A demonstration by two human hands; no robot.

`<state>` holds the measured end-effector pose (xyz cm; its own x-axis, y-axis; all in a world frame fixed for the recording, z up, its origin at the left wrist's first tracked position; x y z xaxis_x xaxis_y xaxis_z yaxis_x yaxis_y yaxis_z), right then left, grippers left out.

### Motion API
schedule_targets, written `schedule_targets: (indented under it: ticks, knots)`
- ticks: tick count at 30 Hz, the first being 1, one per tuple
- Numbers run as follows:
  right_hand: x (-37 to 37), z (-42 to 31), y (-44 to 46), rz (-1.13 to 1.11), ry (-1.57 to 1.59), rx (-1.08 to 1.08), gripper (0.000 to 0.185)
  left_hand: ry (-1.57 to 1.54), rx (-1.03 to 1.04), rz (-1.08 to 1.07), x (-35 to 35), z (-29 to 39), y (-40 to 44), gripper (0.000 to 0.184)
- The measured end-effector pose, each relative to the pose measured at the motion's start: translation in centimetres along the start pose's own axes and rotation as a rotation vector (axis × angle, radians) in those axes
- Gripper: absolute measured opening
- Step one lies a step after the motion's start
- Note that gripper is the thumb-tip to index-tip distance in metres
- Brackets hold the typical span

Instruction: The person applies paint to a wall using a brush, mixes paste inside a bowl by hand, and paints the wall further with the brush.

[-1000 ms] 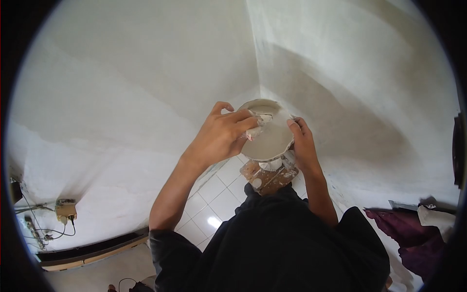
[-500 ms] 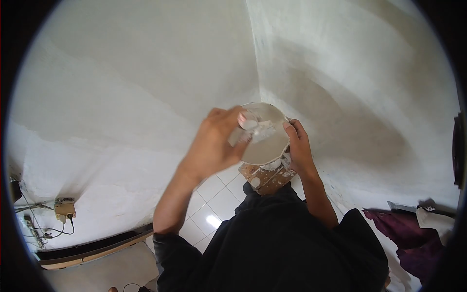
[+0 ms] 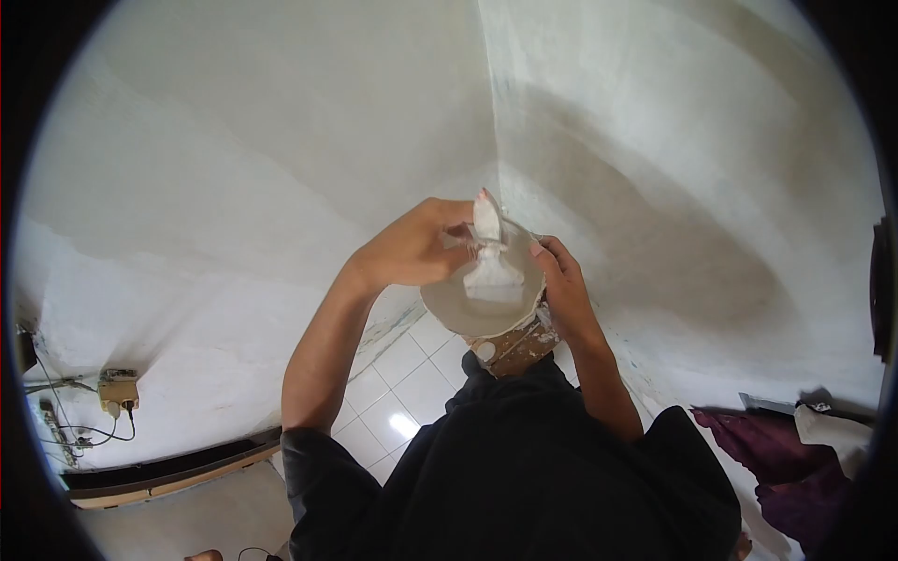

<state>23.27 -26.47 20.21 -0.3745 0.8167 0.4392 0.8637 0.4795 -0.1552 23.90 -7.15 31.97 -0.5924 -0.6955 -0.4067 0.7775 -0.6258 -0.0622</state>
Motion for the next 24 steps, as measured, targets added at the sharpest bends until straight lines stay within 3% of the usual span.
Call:
schedule_targets:
  ticks: [6, 8, 12, 15, 21, 24]
  knots:
    - [-0.1, 0.6, -0.5, 0.018, 0.023, -0.016, 0.027, 0.252, 0.053, 0.186, -1.4, -0.1, -0.7, 0.035]
    - [-0.4, 1.0, -0.4, 0.023, 0.040, -0.019, 0.027, 0.542, 0.141, 0.293, -1.0, 0.3, -1.4, 0.033]
    - [-0.3, 0.6, -0.6, 0.060, -0.009, -0.038, 0.029, 0.767, 0.170, 0.274, 1.2, 0.6, -3.5, 0.028]
    - [-1.0, 0.8, -0.4, 0.070, -0.058, -0.057, 0.030, 0.702, 0.149, 0.219, 1.9, 0.6, -4.7, 0.039]
    - [-1.2, 1.1, -0.3, 0.061, -0.078, -0.084, 0.030, 0.557, 0.072, 0.032, 1.9, 2.0, -6.4, 0.042]
    - [-1.0, 1.2, -0.3, 0.046, -0.076, -0.076, 0.029, 0.446, 0.163, -0.015, 1.3, 2.5, -6.2, 0.029]
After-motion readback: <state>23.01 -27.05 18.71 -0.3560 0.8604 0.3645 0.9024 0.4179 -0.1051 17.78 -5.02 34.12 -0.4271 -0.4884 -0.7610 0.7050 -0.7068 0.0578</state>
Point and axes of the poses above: each hand's wrist, its own y-axis towards the middle knuckle, its own x-axis out of the palm, z = x × y, the point moved 2 cm from there along y, towards the middle knuckle, and after that the axes turned 10 degrees about -z, right-handed, at the moved point
